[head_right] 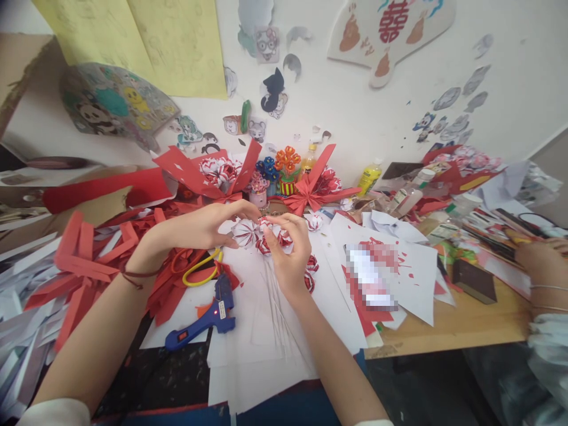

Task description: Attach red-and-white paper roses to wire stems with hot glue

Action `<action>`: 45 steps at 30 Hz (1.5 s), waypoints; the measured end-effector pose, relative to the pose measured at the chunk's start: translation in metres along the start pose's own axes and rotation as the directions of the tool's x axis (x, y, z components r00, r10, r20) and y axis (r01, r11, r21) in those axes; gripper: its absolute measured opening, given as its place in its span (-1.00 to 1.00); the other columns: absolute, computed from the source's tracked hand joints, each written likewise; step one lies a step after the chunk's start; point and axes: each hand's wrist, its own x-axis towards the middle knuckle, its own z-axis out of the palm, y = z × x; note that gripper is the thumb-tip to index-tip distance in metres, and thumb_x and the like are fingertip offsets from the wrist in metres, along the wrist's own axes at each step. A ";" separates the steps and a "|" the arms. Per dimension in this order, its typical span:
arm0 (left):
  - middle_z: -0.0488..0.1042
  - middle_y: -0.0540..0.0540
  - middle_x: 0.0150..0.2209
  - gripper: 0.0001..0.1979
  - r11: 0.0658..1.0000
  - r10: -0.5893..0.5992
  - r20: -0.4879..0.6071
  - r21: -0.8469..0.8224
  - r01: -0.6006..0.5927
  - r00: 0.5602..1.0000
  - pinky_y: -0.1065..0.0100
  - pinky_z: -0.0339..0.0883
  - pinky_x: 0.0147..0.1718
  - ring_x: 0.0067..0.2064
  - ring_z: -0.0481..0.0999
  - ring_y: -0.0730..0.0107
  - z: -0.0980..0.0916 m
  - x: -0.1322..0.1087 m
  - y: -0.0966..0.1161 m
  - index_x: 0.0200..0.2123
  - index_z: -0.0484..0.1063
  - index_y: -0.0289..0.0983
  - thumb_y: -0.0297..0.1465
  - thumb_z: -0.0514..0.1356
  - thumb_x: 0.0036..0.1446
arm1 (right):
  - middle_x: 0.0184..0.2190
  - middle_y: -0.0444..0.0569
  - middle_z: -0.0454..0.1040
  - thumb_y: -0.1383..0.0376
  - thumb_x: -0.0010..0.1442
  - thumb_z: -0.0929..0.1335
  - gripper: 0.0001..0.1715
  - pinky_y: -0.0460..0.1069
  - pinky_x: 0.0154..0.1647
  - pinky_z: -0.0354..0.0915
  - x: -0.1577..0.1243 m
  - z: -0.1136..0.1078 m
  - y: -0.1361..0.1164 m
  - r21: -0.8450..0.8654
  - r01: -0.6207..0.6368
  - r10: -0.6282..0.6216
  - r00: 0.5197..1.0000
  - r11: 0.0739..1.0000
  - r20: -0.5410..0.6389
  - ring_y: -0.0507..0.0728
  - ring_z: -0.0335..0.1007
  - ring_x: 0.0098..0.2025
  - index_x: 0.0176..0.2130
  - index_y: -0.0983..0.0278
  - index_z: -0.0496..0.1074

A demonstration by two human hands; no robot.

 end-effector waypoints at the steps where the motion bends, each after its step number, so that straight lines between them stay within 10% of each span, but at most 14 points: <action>1: 0.43 -0.10 0.11 -0.44 1.000 0.005 -0.004 -0.024 -0.005 1.000 0.28 0.32 0.02 0.10 0.45 0.24 -0.001 0.000 -0.001 0.13 0.24 -0.14 -0.53 0.28 0.07 | -0.01 -0.01 0.45 0.14 0.22 0.45 -0.65 0.10 0.03 0.35 0.000 0.000 0.001 -0.001 -0.029 0.029 0.999 1.000 0.045 0.16 0.39 0.03 -0.01 0.14 0.48; 8: 0.42 -0.20 0.16 -0.36 0.961 0.055 -0.023 -0.270 -0.059 0.998 0.15 0.31 0.10 0.19 0.40 0.15 -0.006 -0.001 0.003 0.21 0.19 -0.14 -0.55 0.28 0.07 | 0.25 0.06 0.28 0.04 0.06 0.54 -0.11 0.12 0.17 0.34 -0.005 0.010 0.013 0.109 -0.182 0.125 0.909 0.977 0.399 0.22 0.28 0.23 0.26 0.12 0.22; 27: 0.41 -0.17 0.17 -0.50 0.976 0.079 -0.242 -0.178 -0.124 0.967 0.17 0.32 0.14 0.17 0.41 0.20 0.002 0.006 -0.003 0.16 0.34 -0.16 -0.53 0.22 0.14 | 0.13 0.06 0.41 0.25 0.13 0.49 -0.37 0.09 0.13 0.36 -0.001 0.009 0.019 -0.056 -0.101 0.109 0.981 0.993 0.163 0.16 0.40 0.08 0.16 0.20 0.34; 33: 0.57 -0.10 -0.13 -0.81 0.991 -0.065 -0.626 -0.130 -0.022 0.777 0.22 0.42 -0.02 -0.07 0.54 0.26 -0.022 -0.010 0.007 -0.17 0.51 -0.24 -0.48 0.23 0.12 | 0.09 0.07 0.44 0.26 0.08 0.48 -0.33 0.08 0.04 0.39 0.021 -0.010 0.029 -0.116 -0.117 0.134 0.979 0.986 0.156 0.15 0.44 0.01 0.15 0.23 0.32; 38: 0.49 -0.05 0.02 -0.73 0.979 -0.154 -0.794 -0.203 -0.018 0.587 0.24 0.45 -0.17 -0.18 0.53 0.34 -0.037 -0.026 0.017 -0.10 0.46 -0.13 -0.44 0.26 0.10 | 0.03 0.03 0.49 0.22 0.00 0.49 -0.36 0.12 0.02 0.37 0.040 -0.046 0.050 -0.342 -0.035 0.144 0.943 0.939 0.299 0.16 0.45 -0.10 0.08 0.23 0.39; 45: 0.44 -0.02 0.02 -0.69 0.948 -0.138 -0.846 -0.263 -0.179 0.515 0.32 0.36 -0.23 -0.22 0.45 0.44 -0.046 -0.039 0.038 -0.09 0.44 -0.14 -0.49 0.30 0.08 | -0.08 0.03 0.55 0.10 -0.07 0.51 -0.32 0.06 -0.16 0.41 0.048 -0.070 0.085 -0.488 -0.182 0.339 0.905 0.854 0.257 0.12 0.48 -0.27 0.03 0.27 0.41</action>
